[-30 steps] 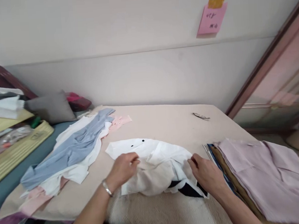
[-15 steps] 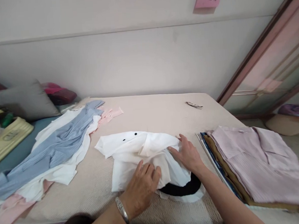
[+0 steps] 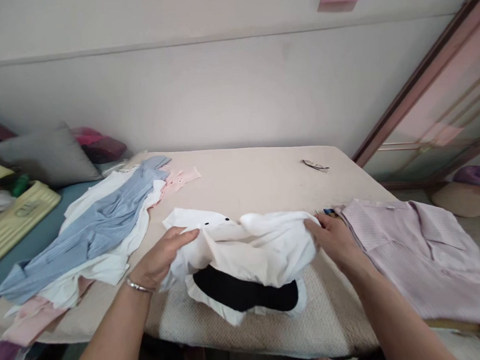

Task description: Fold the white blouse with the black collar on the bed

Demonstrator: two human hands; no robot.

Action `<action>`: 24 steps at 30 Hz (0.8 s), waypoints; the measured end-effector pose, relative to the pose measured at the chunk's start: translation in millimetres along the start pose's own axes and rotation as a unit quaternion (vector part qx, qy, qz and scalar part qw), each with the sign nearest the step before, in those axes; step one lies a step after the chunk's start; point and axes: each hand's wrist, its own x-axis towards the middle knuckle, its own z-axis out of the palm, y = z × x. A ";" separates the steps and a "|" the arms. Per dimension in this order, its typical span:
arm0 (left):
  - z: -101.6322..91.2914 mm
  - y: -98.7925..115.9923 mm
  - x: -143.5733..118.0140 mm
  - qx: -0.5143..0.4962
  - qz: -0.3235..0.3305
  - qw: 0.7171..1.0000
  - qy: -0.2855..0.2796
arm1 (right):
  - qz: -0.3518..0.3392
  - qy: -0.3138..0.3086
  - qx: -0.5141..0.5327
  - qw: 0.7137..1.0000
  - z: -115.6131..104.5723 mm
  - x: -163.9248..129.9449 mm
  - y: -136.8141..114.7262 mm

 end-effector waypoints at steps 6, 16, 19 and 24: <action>-25.5 -5.0 14.9 0.070 -0.088 0.986 0.124 | 0.040 -0.143 -0.312 0.938 -4.1 -8.6 8.2; -28.6 -14.1 26.3 0.162 -0.078 0.972 0.152 | 0.023 -0.068 -0.365 0.928 -0.9 -22.4 -18.3; -30.9 -17.2 28.8 0.174 -0.084 0.969 0.152 | 0.010 -0.053 -0.369 0.928 1.0 -23.7 -20.0; -35.2 -19.4 31.3 0.238 -0.046 0.956 0.162 | -0.004 -0.044 -0.375 0.926 3.6 -25.9 -23.9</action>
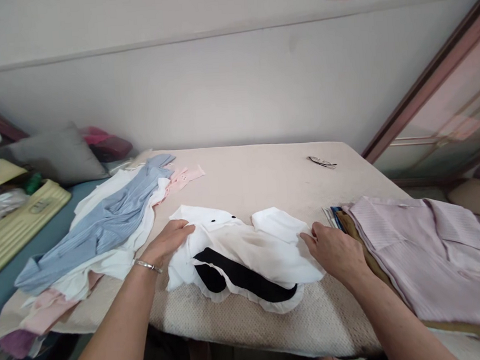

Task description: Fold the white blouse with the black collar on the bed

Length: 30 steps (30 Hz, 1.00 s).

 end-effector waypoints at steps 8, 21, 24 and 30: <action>-7.3 6.9 -2.3 -0.042 0.157 0.986 0.049 | -0.043 0.077 0.061 0.994 0.3 -1.4 -5.1; -3.3 39.3 -51.6 -0.031 0.226 0.918 -0.325 | -0.371 0.014 0.150 0.916 -8.6 -84.0 -47.5; -1.0 39.0 -49.4 0.018 0.217 0.901 -0.374 | -0.403 0.036 0.077 0.912 2.4 -86.0 -56.6; 5.1 26.4 -44.2 0.090 0.231 0.914 -0.322 | -0.429 0.086 0.051 0.898 22.4 -91.9 -60.5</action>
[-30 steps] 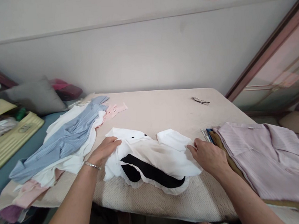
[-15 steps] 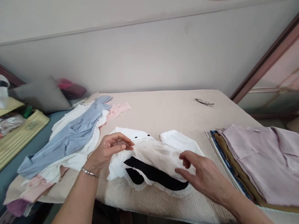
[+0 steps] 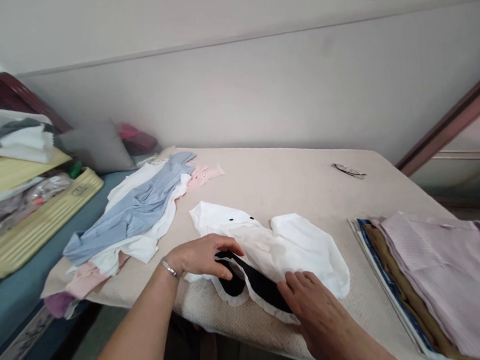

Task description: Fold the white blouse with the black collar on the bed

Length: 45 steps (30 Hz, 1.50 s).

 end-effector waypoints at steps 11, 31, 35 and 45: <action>9.6 -18.5 15.9 0.045 -0.065 0.979 0.186 | 0.026 -0.003 0.036 0.999 -3.5 5.5 -3.3; 31.0 -22.3 40.5 -0.220 -0.157 0.885 0.379 | 0.134 0.102 -0.017 0.986 9.4 27.2 -19.2; 29.9 -24.4 41.3 -0.238 -0.168 0.870 0.397 | 0.259 0.092 0.184 0.944 5.7 25.3 8.6; 38.3 -23.5 45.6 -0.229 -0.170 0.882 0.374 | 0.362 0.099 0.506 0.777 -1.8 23.7 49.1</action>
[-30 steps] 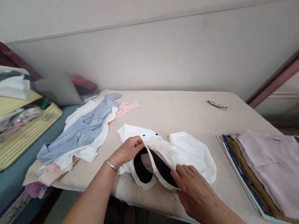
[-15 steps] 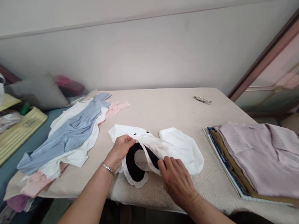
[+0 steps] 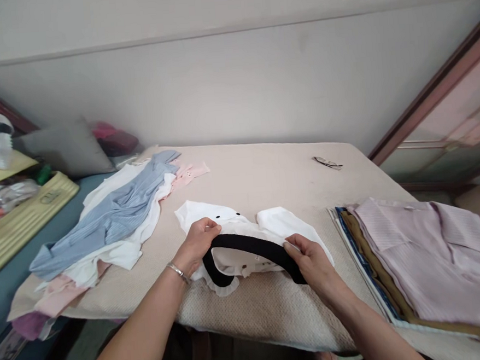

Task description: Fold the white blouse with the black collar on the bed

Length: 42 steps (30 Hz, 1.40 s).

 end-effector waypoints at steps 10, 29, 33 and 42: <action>-33.4 10.6 8.3 0.237 0.156 0.959 0.002 | -0.036 0.064 -0.183 0.980 -13.8 14.5 7.2; -27.1 3.7 15.5 0.544 0.203 0.808 -0.098 | -0.394 0.052 -0.436 0.807 51.9 -3.3 -19.1; -33.1 9.2 10.7 0.524 0.197 0.822 -0.103 | -0.384 0.055 -0.465 0.796 56.6 3.0 -23.3; -43.9 21.9 5.4 0.476 0.183 0.849 -0.134 | -0.385 0.030 -0.498 0.776 98.3 27.4 -44.4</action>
